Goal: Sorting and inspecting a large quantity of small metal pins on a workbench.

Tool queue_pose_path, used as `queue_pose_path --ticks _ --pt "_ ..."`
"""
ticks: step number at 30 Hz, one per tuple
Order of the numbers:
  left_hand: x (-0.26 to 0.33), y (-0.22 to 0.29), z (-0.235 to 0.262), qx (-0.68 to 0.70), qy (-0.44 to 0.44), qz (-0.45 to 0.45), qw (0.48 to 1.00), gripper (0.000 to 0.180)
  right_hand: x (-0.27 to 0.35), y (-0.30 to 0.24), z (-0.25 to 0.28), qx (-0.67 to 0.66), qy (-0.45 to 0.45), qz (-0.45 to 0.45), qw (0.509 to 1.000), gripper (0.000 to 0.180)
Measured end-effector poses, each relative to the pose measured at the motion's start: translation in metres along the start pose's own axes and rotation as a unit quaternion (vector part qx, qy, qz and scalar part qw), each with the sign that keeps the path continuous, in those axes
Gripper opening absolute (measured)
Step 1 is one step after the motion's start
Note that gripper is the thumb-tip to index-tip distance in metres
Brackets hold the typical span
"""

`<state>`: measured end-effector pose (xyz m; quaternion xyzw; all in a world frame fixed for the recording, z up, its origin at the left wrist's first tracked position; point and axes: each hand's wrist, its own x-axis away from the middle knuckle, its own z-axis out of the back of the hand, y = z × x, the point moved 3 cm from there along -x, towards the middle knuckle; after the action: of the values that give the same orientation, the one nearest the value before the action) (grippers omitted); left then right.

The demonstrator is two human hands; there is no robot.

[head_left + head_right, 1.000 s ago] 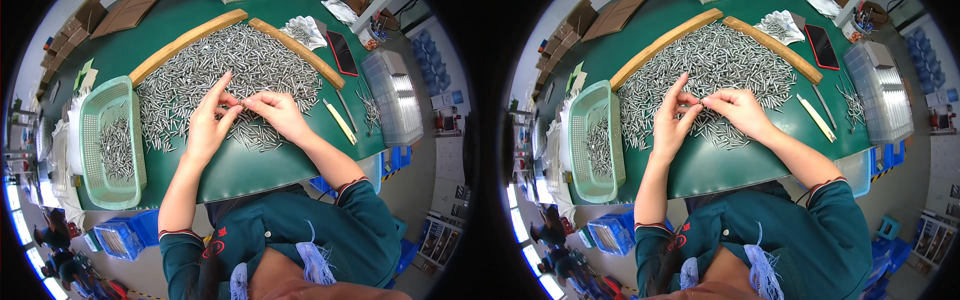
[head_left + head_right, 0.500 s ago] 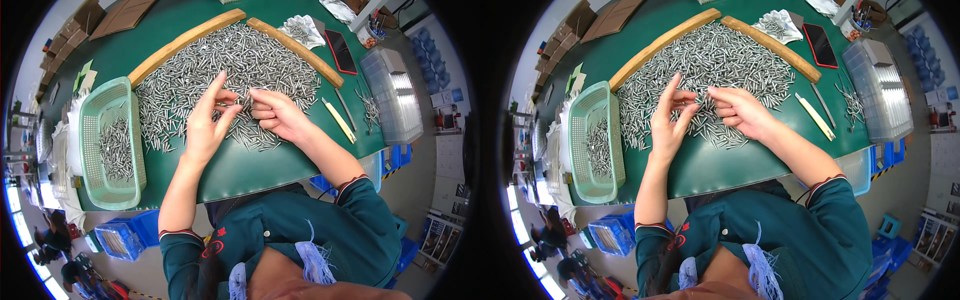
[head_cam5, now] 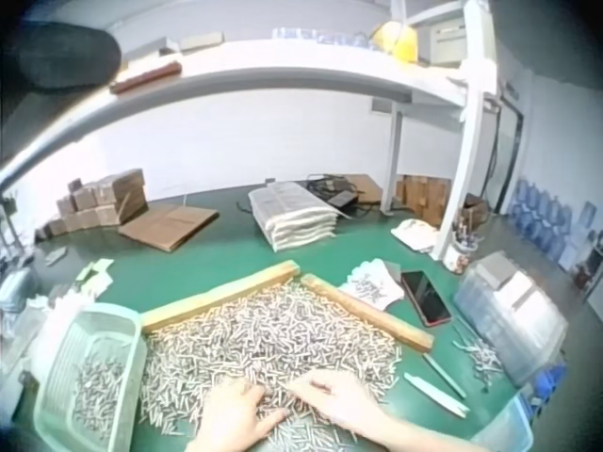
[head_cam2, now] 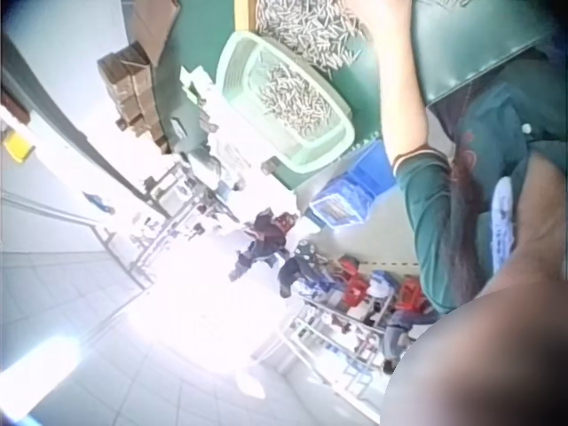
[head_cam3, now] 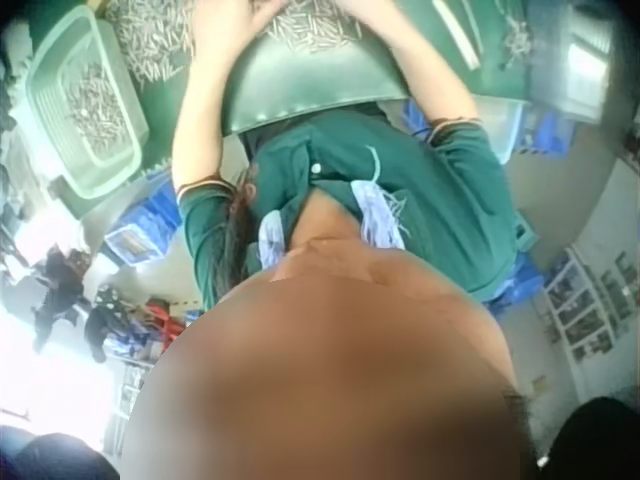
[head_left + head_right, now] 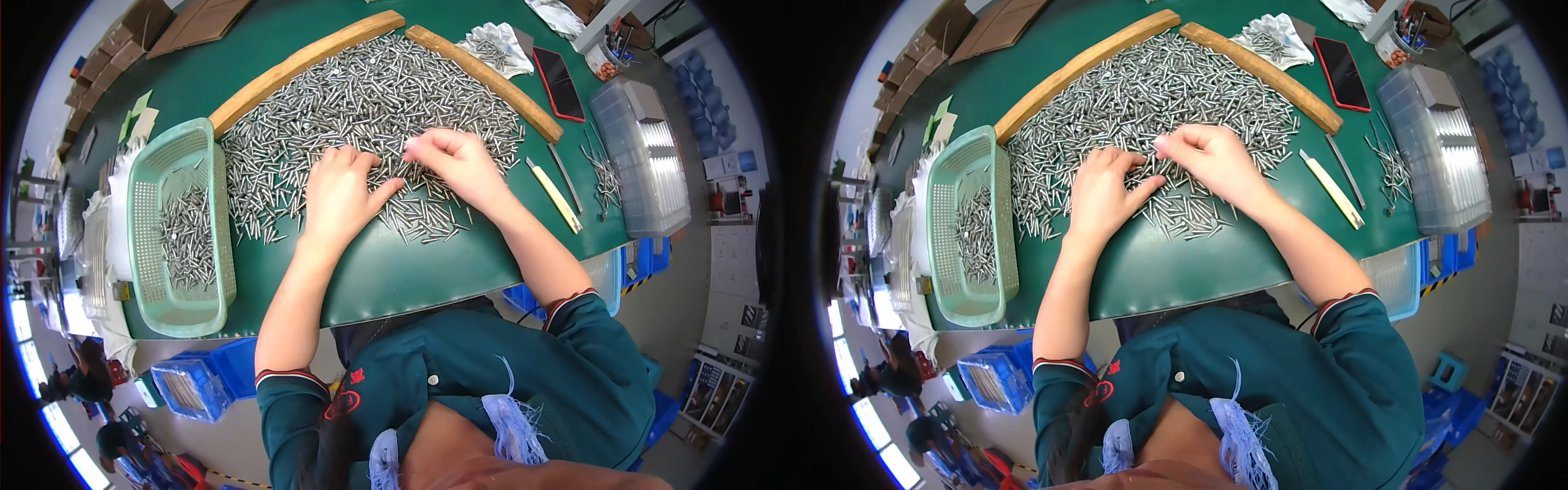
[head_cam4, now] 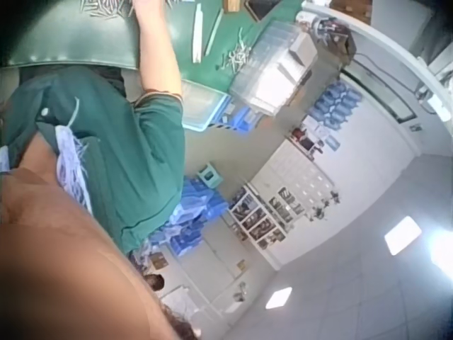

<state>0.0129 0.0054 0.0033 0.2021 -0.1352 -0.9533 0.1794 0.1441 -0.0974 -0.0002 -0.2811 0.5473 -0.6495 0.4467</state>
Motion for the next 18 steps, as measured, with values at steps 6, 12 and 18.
queue_pose_path --ticks 6,12,18 --pt "0.0 0.0 -0.01 0.027 -0.012 -0.017 0.999 0.015 0.003 -0.003 -0.009 0.387 0.021 0.086 0.918 0.02" --pt "0.001 -0.009 -0.005 0.112 0.052 -0.002 0.992 0.01 0.004 -0.01 -0.005 0.273 0.009 0.011 0.962 0.016" --pt "-0.001 -0.006 0.0 0.174 0.091 -0.001 0.981 0.012 0.005 -0.004 0.002 0.166 0.015 -0.069 0.984 0.018"
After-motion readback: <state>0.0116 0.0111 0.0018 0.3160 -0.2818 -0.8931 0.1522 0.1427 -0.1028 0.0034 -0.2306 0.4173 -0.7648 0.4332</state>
